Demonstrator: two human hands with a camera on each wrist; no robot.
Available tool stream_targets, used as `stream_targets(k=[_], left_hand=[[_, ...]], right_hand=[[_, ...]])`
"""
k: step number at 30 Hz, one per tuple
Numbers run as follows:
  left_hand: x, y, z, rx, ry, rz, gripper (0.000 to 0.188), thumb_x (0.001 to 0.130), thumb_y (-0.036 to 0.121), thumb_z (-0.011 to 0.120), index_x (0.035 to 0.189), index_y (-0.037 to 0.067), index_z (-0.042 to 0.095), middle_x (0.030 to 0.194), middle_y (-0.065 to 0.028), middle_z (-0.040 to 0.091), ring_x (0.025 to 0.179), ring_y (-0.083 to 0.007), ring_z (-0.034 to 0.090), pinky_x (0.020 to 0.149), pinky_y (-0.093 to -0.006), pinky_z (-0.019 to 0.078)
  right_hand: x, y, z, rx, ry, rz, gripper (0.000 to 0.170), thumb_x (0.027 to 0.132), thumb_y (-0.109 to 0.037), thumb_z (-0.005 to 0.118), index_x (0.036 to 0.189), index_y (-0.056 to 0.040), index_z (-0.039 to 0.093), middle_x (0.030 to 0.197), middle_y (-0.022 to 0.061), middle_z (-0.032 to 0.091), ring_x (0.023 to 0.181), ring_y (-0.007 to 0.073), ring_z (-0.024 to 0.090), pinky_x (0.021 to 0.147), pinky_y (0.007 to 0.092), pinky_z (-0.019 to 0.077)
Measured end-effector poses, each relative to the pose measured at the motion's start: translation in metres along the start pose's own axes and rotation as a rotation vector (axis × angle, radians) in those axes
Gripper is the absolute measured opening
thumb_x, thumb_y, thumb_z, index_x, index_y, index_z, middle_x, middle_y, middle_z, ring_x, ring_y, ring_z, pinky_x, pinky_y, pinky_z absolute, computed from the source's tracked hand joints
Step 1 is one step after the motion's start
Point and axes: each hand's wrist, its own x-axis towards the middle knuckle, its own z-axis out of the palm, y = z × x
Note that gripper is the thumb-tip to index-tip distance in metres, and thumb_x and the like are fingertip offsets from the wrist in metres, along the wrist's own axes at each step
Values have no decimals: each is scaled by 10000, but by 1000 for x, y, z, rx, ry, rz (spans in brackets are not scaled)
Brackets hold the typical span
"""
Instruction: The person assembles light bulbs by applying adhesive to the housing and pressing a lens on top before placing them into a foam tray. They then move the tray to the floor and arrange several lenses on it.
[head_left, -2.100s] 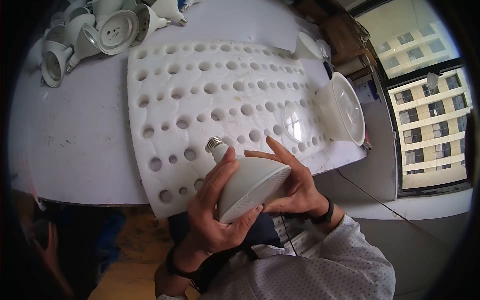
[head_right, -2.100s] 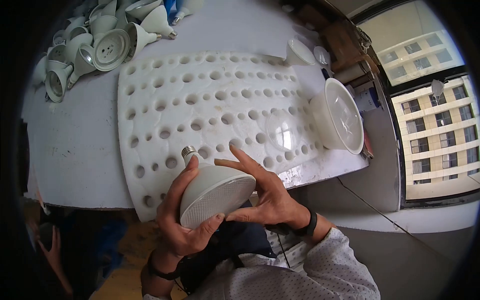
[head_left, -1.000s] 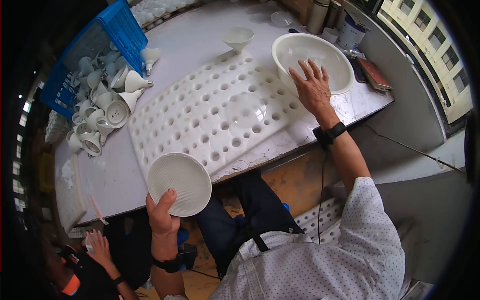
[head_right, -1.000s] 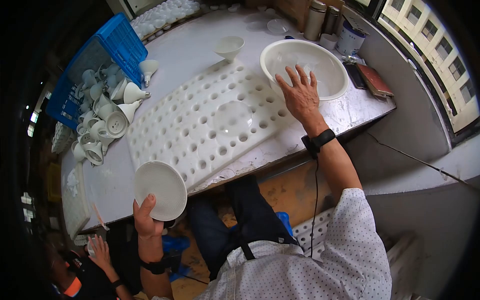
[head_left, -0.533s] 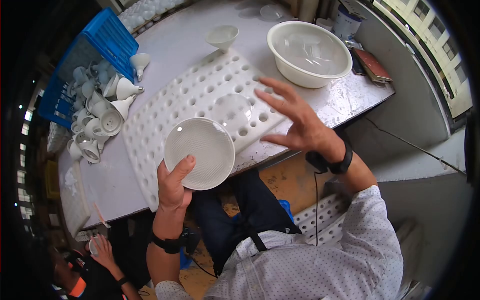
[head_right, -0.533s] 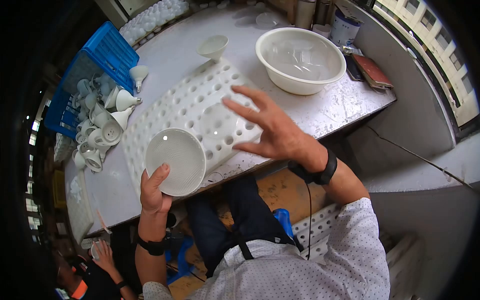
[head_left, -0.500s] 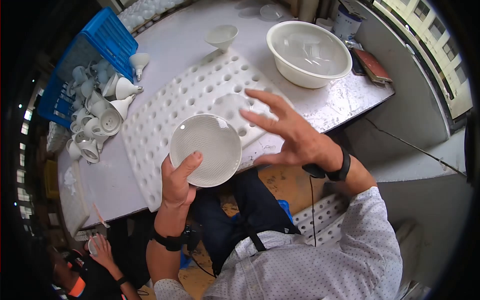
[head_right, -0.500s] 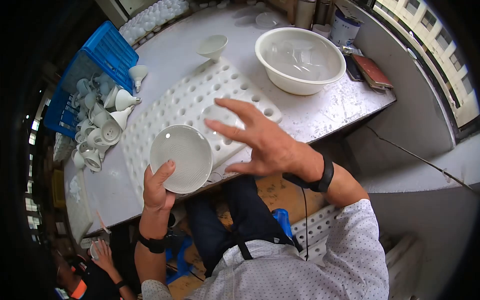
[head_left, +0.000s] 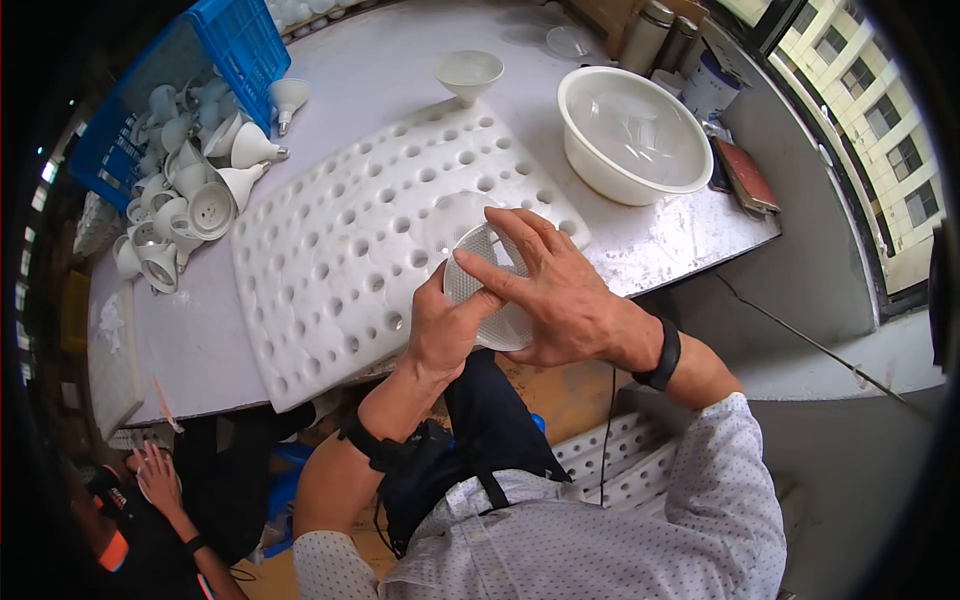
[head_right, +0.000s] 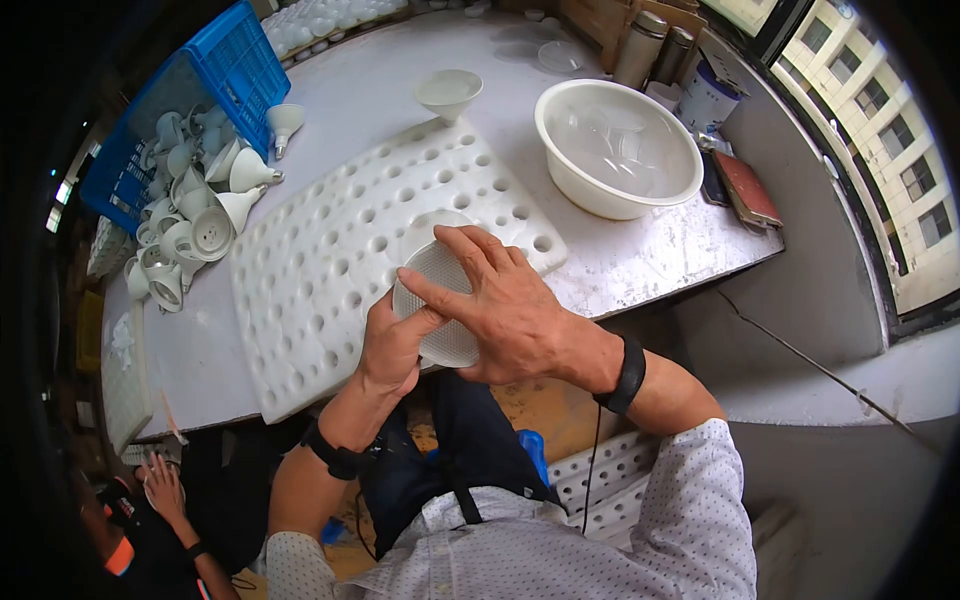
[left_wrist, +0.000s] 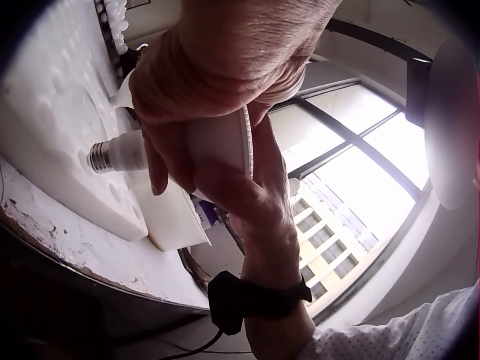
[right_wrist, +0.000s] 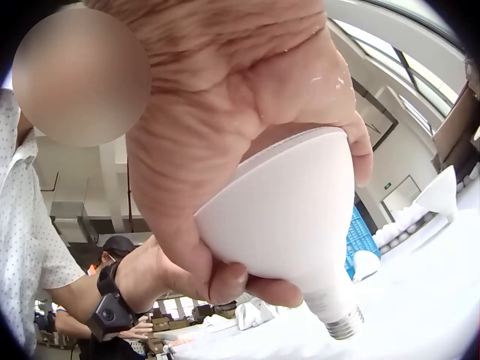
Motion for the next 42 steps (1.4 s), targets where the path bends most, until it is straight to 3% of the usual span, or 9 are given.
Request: stream_targets(k=[3,8,14,16,19,23,28,39,42], left_hand=[[2,-3,-2,34,1,28,384,802,-9,578,1178,-23,502,1060,-80,583,950,-160,572,825,-291,480],[4,4,-10,174,8,196,407,774,80,656,1148,-17,528,1035,-97,601,929,-169,577,803,-297,479],[17,35,-49,147,161,292,401,759,103,672,1106,-42,533,994,-107,615,891,-179,597,783,-296,490],[24,58,-67,149,182,233,377,817,54,579,1177,-12,488,1086,-105,571,969,-207,587,824,-315,499],[33,95,-99,101,262,146,379,833,141,581,1175,5,494,1080,-110,575,930,-238,620,709,-369,554],[38,129,-145,109,365,61,391,843,224,572,1175,29,505,1084,-122,575,960,-246,611,720,-387,561],[59,122,-196,40,399,-31,385,855,261,550,1174,51,506,1115,-116,561,989,-239,593,724,-401,555],[69,99,-219,-17,402,-83,401,856,249,548,1201,52,495,1131,-92,543,1029,-245,547,773,-444,512],[74,96,-222,21,410,-43,394,847,232,568,1194,57,506,1131,-93,550,1010,-246,562,728,-425,531]], right_hand=[[4,1,0,-36,-13,-4,959,490,-293,815,1349,-230,392,1391,253,232,1267,436,280,946,516,362],[18,-4,1,-44,36,-64,962,485,-300,819,1347,-237,398,1398,251,235,1268,440,281,959,521,351],[82,-6,9,-34,56,-202,964,458,-246,788,1342,-262,404,1361,227,299,1236,422,319,951,512,362],[118,-8,17,-10,90,-267,963,458,-220,767,1347,-248,398,1335,233,330,1195,431,364,946,503,379],[172,-11,34,14,94,-334,951,466,-239,774,1343,-224,407,1305,246,369,1154,440,412,945,489,403],[234,-23,63,48,133,-424,865,518,-284,772,1315,-185,451,1262,264,428,1152,440,433,941,484,419],[269,-22,96,28,21,-347,815,556,-359,774,1291,-160,483,1259,261,454,1171,431,437,960,476,422],[268,-14,126,14,-72,-259,784,591,-422,762,1276,-150,495,1317,243,397,1221,398,390,954,475,409],[268,-13,123,2,-92,-242,885,554,-466,757,1325,-166,443,1354,268,345,1270,428,316,1029,489,318]])
